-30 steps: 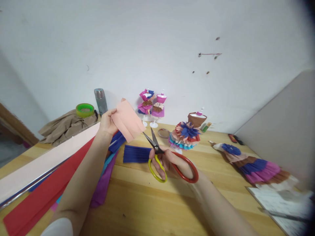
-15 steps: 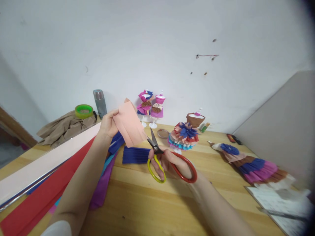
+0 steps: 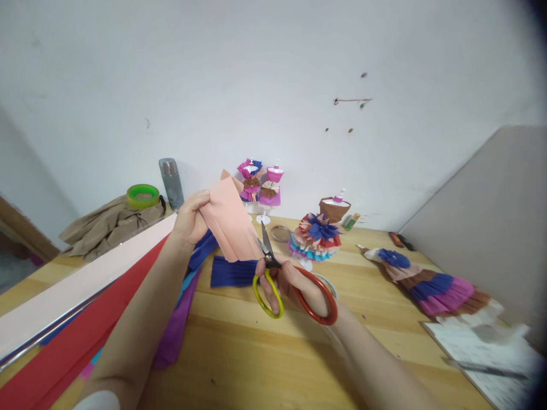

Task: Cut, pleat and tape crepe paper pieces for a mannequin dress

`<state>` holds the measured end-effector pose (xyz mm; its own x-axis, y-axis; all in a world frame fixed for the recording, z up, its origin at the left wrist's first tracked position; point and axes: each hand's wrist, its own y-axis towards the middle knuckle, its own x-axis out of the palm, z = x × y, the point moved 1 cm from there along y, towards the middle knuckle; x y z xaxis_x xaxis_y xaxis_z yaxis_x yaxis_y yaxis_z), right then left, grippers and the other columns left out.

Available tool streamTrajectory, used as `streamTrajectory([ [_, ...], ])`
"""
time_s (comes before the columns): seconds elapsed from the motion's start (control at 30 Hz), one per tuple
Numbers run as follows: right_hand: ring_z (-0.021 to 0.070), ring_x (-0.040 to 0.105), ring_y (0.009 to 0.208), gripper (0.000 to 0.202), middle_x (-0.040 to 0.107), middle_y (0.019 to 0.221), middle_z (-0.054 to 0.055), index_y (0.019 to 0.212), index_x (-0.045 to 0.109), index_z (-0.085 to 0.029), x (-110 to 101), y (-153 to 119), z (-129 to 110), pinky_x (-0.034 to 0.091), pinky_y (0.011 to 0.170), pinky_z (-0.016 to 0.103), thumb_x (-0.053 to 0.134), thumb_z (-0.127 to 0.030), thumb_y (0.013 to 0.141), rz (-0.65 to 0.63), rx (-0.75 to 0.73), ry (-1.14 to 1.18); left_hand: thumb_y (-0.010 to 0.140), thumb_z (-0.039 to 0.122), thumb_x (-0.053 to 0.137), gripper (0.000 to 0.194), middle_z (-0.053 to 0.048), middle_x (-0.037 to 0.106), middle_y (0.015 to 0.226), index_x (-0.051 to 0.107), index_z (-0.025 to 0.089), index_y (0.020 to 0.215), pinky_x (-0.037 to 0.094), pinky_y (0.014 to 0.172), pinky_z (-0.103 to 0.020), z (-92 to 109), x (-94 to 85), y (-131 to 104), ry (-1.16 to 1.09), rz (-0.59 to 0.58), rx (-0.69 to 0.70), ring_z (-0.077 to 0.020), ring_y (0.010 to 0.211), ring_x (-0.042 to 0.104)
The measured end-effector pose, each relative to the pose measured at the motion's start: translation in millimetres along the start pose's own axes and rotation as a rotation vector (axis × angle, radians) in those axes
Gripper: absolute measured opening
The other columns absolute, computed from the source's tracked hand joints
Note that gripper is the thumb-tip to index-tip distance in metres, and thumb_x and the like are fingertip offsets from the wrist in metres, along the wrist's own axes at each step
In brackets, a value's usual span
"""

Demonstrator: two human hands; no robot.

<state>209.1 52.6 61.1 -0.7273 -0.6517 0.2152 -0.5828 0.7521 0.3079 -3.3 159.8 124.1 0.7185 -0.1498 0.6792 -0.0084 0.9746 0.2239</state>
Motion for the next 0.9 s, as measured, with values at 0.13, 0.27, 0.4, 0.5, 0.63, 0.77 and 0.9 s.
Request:
streamTrajectory([
  [0.13,0.0113,0.052,0.047,0.054,0.053,0.063,-0.001,0.101,0.056,-0.013,2.7,0.0,-2.0,0.038,0.046,0.025,0.045,-0.065,0.089,0.032,-0.003,-0.065,0.064,0.002,0.059,0.014,-0.001,0.068,0.063,0.067,0.013,0.06,0.048,0.063,-0.023,0.1,4.1,-3.4,0.012,-0.013,0.009,-0.0123,0.059,0.06],
  [0.27,0.0098,0.049,0.043,0.053,0.052,0.059,-0.002,0.095,0.057,-0.014,5.6,0.2,-2.3,0.038,0.045,0.024,0.046,-0.065,0.089,0.062,-0.01,-0.053,0.064,0.003,0.057,0.015,-0.002,0.068,0.063,0.068,0.013,0.06,0.048,0.064,-0.022,-0.4,3.8,-3.2,0.015,-0.029,0.007,-0.0122,0.06,0.06],
  [0.4,0.0081,0.043,0.04,0.051,0.05,0.058,-0.004,0.089,0.055,-0.015,9.8,-0.8,-2.7,0.035,0.041,0.023,0.049,-0.066,0.087,0.107,0.016,0.023,0.064,0.003,0.056,0.016,-0.003,0.07,0.067,0.069,0.013,0.063,0.049,0.067,-0.024,-0.7,2.3,-1.7,0.004,-0.046,0.005,-0.0138,0.064,0.062],
  [0.5,0.0074,0.04,0.04,0.05,0.048,0.055,-0.005,0.085,0.054,-0.016,13.1,-1.2,-4.1,0.033,0.039,0.022,0.051,-0.066,0.086,0.145,0.021,0.031,0.063,0.002,0.056,0.016,-0.004,0.069,0.068,0.068,0.012,0.063,0.048,0.067,-0.024,-0.7,2.0,-1.2,-0.013,-0.045,-0.005,-0.0138,0.063,0.062],
  [0.63,0.0053,0.033,0.035,0.046,0.043,0.049,-0.008,0.08,0.052,-0.017,17.2,-0.3,-2.9,0.027,0.036,0.02,0.053,-0.063,0.087,0.165,0.038,0.04,0.062,0.003,0.059,0.012,-0.003,0.068,0.066,0.066,0.012,0.062,0.047,0.067,-0.024,-1.6,1.5,-0.7,-0.012,-0.023,-0.007,-0.0134,0.063,0.061],
  [0.77,0.0039,0.028,0.032,0.042,0.037,0.045,-0.011,0.078,0.049,-0.018,19.3,0.3,1.1,0.024,0.035,0.018,0.055,-0.059,0.088,0.187,0.07,0.069,0.059,0.007,0.063,0.007,-0.002,0.068,0.067,0.067,0.012,0.062,0.047,0.067,-0.024,-2.9,-0.3,0.5,-0.004,-0.034,-0.001,-0.0129,0.064,0.06],
  [0.9,0.0052,0.034,0.036,0.045,0.041,0.05,-0.008,0.082,0.052,-0.017,17.9,-0.8,1.9,0.03,0.039,0.02,0.056,-0.062,0.086,0.143,0.057,0.048,0.056,0.009,0.066,0.007,-0.002,0.068,0.066,0.068,0.011,0.063,0.047,0.065,-0.023,-2.3,-1.9,1.5,0.014,-0.046,-0.003,-0.012,0.063,0.059],
])
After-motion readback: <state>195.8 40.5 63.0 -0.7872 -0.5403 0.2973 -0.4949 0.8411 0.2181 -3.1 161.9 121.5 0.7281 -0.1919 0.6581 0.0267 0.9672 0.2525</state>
